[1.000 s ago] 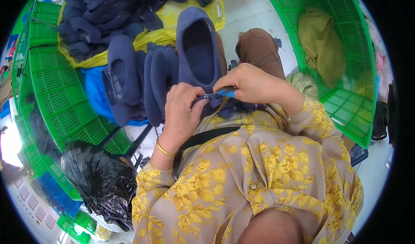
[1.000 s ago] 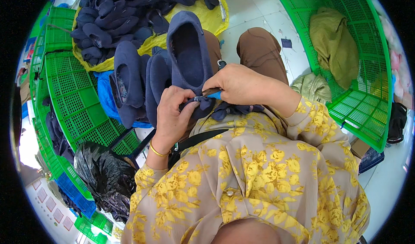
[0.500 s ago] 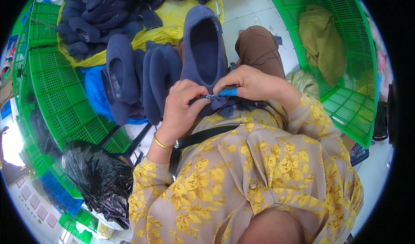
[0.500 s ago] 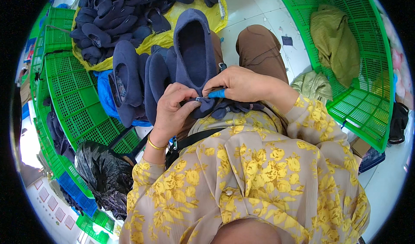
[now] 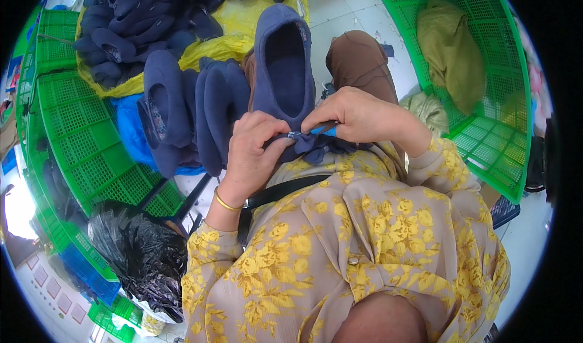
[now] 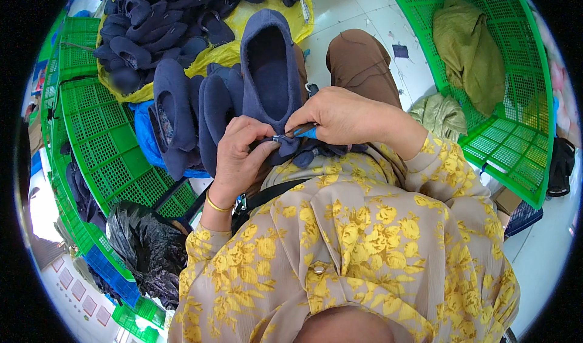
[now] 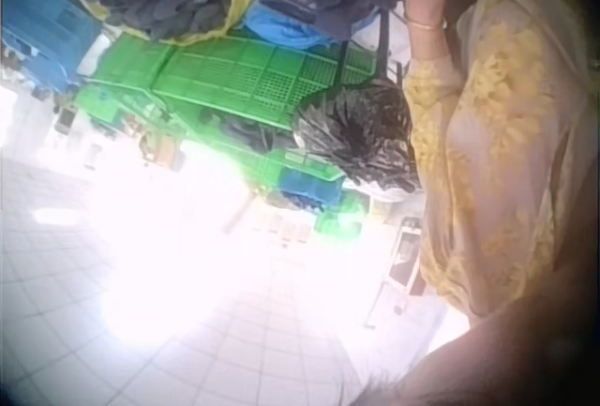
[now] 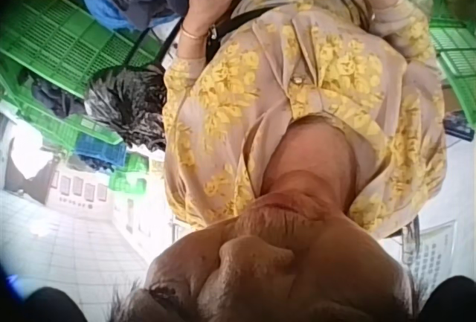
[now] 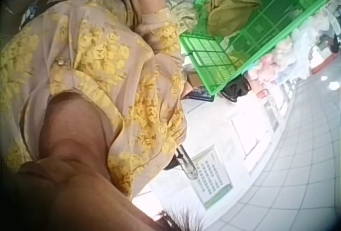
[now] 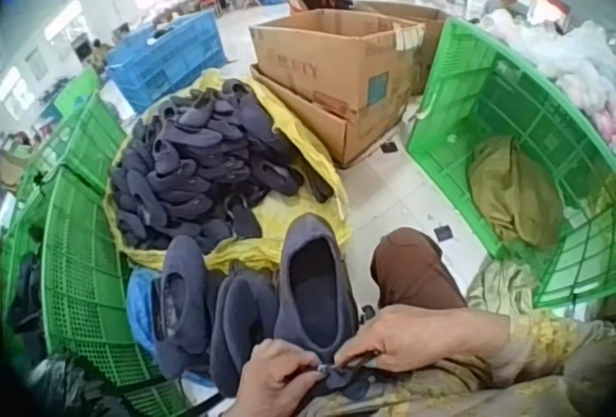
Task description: The person sits on the floor and uses a blue-handled tool to stitch the upper part of a dark blue shoe. They repeatedly insert the tool into the shoe's edge and pull the thread to secure the seam.
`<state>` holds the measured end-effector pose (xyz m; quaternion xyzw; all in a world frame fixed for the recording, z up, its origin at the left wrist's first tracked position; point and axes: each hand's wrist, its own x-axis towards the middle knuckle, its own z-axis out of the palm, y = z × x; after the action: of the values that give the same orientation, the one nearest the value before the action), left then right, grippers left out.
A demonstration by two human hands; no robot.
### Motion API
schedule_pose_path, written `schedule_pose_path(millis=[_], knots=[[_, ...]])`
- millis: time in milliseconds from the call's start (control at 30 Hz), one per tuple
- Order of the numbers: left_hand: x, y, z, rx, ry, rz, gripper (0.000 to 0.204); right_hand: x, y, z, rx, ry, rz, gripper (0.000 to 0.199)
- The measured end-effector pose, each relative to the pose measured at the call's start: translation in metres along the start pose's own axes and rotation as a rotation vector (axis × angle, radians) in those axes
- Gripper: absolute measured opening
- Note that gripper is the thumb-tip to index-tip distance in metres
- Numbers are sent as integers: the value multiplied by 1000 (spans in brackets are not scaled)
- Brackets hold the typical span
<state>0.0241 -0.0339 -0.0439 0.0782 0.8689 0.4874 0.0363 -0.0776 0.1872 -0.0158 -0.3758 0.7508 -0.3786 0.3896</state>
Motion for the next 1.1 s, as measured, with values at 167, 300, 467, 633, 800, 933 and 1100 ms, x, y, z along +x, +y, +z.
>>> schedule_pose_path(millis=[167,300,467,633,800,933,1100], knots=[[-1,0,2,0,15,1,16,-2,2,3,-28,30,-58,32],[0,1,5,10,14,1,16,-4,1,6,-36,35,-31,35],[2,2,6,15,29,37,15,-2,5,12,-7,41,-16,38],[4,1,5,8,10,33,15,-3,12,16,77,72,-30,41],[4,0,3,-46,-29,-12,14,-6,14,12,19,53,-67,44],[5,1,4,-38,-30,11,14,-6,14,12,38,50,-86,42],[5,2,5,-30,-36,14,14,-5,12,15,22,90,-89,37]])
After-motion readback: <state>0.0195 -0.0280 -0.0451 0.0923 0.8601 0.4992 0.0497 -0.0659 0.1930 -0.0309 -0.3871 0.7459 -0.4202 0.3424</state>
